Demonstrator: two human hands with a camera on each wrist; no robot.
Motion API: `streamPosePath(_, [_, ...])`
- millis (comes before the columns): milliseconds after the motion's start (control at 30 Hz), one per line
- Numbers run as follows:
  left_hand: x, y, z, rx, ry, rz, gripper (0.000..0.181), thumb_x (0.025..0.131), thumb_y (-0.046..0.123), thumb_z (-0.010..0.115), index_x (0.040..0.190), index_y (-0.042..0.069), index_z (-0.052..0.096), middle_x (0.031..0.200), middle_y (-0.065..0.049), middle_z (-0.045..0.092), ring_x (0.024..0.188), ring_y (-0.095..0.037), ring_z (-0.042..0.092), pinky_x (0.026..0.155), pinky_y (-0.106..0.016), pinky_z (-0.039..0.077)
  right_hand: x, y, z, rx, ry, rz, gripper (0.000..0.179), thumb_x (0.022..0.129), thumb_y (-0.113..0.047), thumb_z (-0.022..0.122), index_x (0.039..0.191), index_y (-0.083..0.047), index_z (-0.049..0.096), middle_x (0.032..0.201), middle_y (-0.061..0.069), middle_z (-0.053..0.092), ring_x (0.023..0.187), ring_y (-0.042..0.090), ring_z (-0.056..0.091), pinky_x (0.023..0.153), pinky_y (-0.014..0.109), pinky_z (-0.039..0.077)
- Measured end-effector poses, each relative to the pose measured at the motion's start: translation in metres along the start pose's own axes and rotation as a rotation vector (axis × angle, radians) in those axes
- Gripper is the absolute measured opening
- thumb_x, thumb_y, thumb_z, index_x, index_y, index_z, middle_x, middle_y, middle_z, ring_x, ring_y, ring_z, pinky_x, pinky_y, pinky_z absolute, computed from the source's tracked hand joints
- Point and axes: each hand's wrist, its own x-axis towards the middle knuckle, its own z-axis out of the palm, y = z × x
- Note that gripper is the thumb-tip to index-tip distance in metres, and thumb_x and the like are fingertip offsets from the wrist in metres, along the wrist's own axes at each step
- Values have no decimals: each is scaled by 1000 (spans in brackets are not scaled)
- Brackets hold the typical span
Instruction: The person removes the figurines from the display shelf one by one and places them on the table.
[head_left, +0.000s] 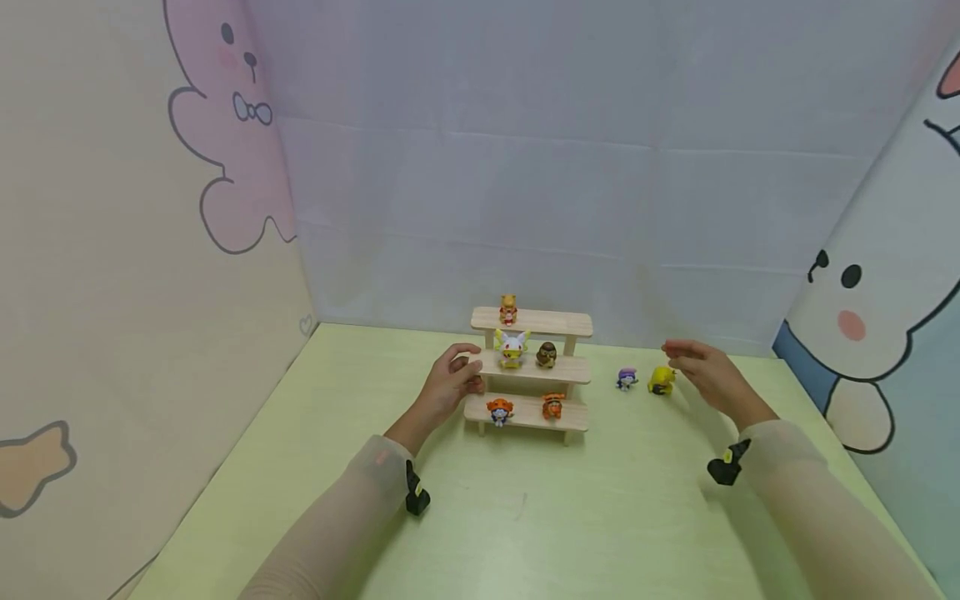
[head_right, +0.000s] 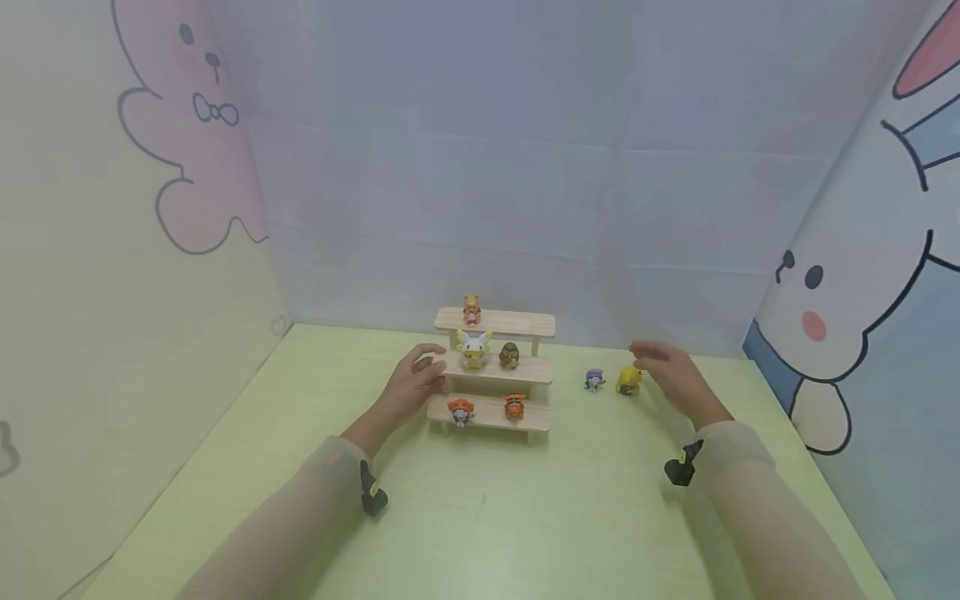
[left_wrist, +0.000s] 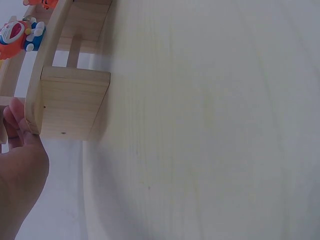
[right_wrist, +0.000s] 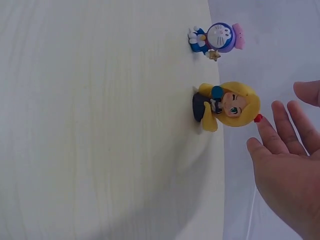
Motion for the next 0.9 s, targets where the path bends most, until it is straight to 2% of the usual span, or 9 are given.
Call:
streamPosePath(167, [1, 0, 0, -9, -8, 3, 29, 104, 6, 62, 132, 6, 56, 84, -2, 52, 76, -18, 64, 72, -28, 61, 2, -10, -1, -6, -13, -9, 62, 111, -20, 50, 160, 5, 23, 163, 25, 26, 153, 41, 21, 127, 52, 15])
streamPosePath(300, [1, -1, -1, -16, -11, 4, 28, 103, 6, 63, 131, 7, 58, 84, -2, 53, 76, -17, 65, 71, -28, 61, 4, -20, 2, -11, -10, -29, 65, 110, -24, 52, 161, 4, 22, 164, 26, 24, 154, 41, 19, 127, 53, 12])
streamPosePath(633, [2, -2, -3, -19, -21, 1, 28, 104, 6, 62, 132, 6, 56, 86, -3, 51, 76, -18, 65, 71, -28, 60, 12, -54, 25, -19, -33, -98, 63, 110, -26, 54, 159, 3, 28, 162, 25, 31, 152, 40, 26, 126, 44, 24])
streamPosePath(900, [5, -5, -3, -22, -21, -5, 29, 104, 6, 61, 133, 5, 55, 85, -3, 52, 75, -17, 65, 71, -28, 60, 17, -80, 49, -44, -56, -133, 60, 108, -24, 57, 158, 0, 34, 162, 23, 35, 152, 38, 31, 126, 47, 25])
